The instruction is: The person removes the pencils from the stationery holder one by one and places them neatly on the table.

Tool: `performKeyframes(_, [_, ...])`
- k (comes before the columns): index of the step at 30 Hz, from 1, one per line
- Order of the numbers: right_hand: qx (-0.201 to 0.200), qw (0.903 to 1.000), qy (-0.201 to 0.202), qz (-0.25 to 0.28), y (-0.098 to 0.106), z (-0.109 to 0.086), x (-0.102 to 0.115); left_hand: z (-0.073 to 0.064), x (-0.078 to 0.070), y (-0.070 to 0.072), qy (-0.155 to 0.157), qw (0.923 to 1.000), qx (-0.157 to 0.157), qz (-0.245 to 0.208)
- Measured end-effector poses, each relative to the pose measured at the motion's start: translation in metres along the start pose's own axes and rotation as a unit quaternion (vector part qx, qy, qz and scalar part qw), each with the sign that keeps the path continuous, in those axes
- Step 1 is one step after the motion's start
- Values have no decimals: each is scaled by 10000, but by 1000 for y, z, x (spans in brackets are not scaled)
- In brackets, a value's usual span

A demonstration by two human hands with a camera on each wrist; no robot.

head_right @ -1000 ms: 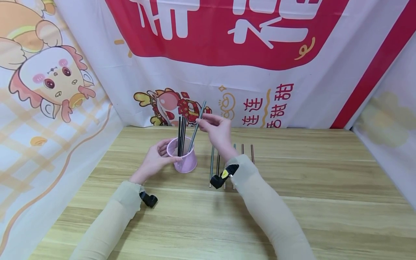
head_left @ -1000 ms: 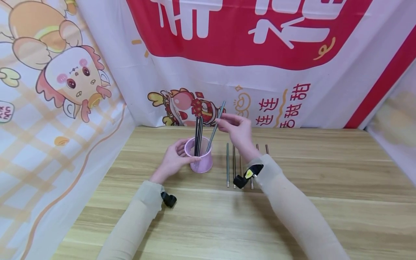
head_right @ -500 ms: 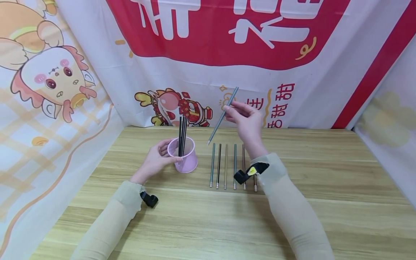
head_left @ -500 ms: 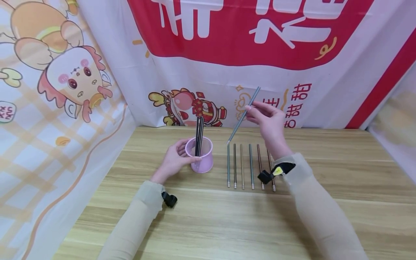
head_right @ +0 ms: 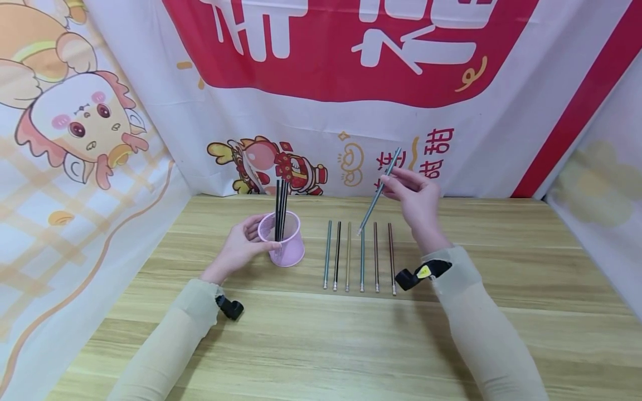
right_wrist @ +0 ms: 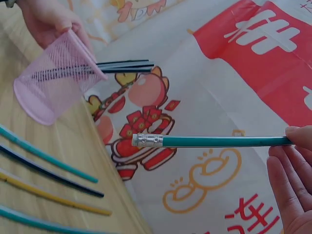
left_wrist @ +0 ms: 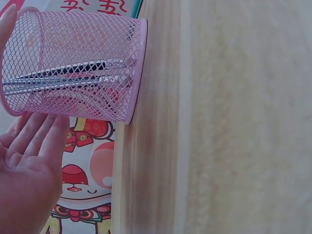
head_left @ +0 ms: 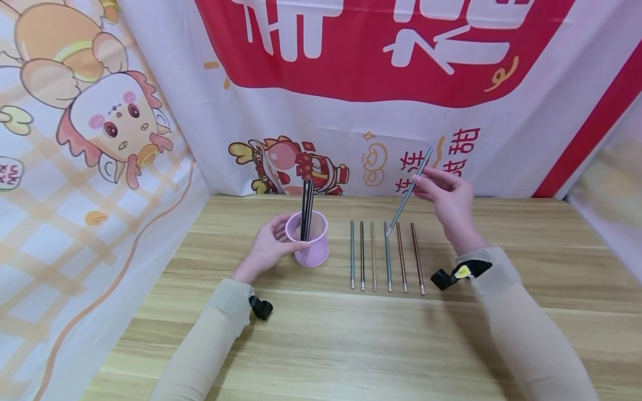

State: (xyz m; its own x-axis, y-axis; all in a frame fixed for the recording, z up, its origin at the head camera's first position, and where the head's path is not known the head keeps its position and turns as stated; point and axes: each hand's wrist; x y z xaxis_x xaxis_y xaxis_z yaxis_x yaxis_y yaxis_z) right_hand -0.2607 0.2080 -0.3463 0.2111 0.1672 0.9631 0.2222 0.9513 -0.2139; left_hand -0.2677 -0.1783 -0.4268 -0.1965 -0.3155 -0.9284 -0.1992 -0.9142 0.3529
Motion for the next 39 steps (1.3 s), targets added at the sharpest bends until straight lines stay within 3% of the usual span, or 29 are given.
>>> performKeyframes(5, [-31,9993,-107,-368,17,-1,-8,-1,-2,0,49,10000,5,33])
performKeyframes(13, [65,9987,-263,-427,42,-2,-20,-3,-4,0,99,9999,32,84])
performKeyframes(23, [609,9941,-645,-621,74,-8,-33,-1,-2,0,71,10000,12,18])
performKeyframes(31, [1152,9702,-1078,-1838,91,-11,-43,-1,-3,0,49,10000,19,-20])
performKeyframes(35, [1330,9629,-1176,-2030,95,-9,-52,-1,-2,0,57,10000,9,-5])
performKeyframes(39, [1366,9622,-1197,-2030,98,-9,-61,-1,-1,0,109,9999,-8,48])
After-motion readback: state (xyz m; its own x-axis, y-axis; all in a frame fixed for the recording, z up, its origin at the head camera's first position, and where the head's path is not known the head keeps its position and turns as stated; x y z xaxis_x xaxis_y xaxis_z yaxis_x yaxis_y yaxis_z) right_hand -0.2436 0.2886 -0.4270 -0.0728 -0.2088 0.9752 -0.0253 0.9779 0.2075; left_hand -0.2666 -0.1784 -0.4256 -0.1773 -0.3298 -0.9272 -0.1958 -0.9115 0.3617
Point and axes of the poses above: each hand's wrist, its own z-axis towards the middle knuckle, its own y-axis out of the back of the hand, x = y × z, and after that the axes turned 6 degrees about z, right-handed
